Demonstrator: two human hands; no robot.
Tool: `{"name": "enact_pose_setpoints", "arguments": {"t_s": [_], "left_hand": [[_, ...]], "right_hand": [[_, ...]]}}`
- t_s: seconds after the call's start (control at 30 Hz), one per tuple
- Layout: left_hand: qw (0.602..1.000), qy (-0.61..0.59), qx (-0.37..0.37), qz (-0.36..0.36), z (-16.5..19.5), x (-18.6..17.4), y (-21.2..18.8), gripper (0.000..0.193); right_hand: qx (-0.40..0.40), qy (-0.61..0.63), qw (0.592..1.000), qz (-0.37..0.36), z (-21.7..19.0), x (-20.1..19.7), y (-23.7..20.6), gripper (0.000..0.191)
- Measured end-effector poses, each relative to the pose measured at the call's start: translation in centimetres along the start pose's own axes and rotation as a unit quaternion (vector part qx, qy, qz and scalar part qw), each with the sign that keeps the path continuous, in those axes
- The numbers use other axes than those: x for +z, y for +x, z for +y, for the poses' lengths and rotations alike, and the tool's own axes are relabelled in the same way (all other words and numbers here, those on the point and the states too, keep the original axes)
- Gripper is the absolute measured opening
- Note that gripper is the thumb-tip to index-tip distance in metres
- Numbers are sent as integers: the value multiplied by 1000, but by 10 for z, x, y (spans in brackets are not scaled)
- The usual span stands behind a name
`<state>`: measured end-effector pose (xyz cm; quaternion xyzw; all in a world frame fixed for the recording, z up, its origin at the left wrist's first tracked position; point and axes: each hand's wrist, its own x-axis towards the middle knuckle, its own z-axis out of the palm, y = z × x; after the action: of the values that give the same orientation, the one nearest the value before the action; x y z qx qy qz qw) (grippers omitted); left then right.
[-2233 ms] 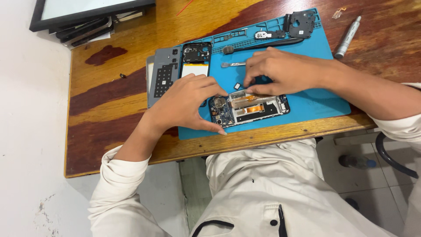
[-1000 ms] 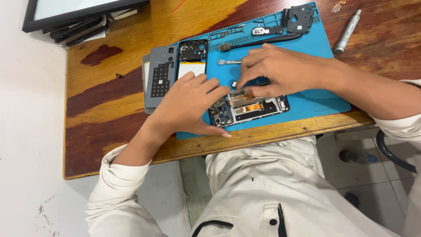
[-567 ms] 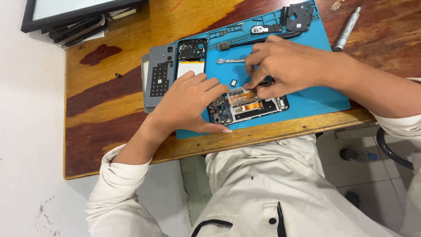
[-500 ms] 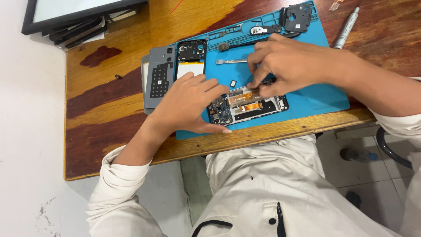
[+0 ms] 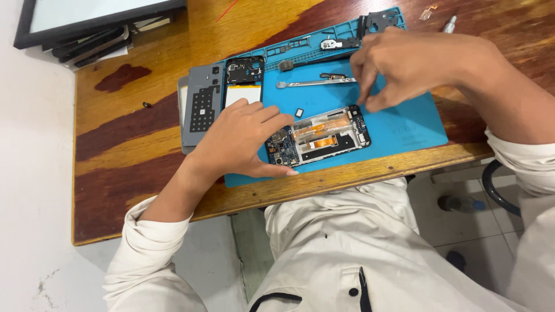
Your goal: The person assembles a smartphone by placing the motherboard into the chassis, connecting ribbon cables, and installing the battery. They use tweezers to align and secure internal components.
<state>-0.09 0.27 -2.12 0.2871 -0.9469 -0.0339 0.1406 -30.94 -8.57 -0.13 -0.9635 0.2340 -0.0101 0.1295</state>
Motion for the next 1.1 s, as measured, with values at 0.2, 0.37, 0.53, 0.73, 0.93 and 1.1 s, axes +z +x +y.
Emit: {"name": "enact_pose_setpoints", "arguments": {"t_s": [0.2,0.37,0.53,0.73,0.93,1.1], "left_hand": [[1000,-2,4,5,-2,0,0,81],[1000,-3,0,-4,-1,0,0,82],[1000,-2,-1,-3,-2,1,-1,80],[1000,-10,20,5,-6,2,-2,84],[1000,7,9,-25,-4,7,-2,83],[999,9,3,-44,-7,11,-1,89]], "right_hand": [[-32,114,993,29,-7,-7,6,30],[-59,116,991,4,-14,5,12,32],[-25,61,998,-10,-13,6,8,27],[3,88,996,-16,-12,5,9,31],[-54,85,990,98,-2,7,13,36],[-87,14,977,193,-14,21,23,34]]}}
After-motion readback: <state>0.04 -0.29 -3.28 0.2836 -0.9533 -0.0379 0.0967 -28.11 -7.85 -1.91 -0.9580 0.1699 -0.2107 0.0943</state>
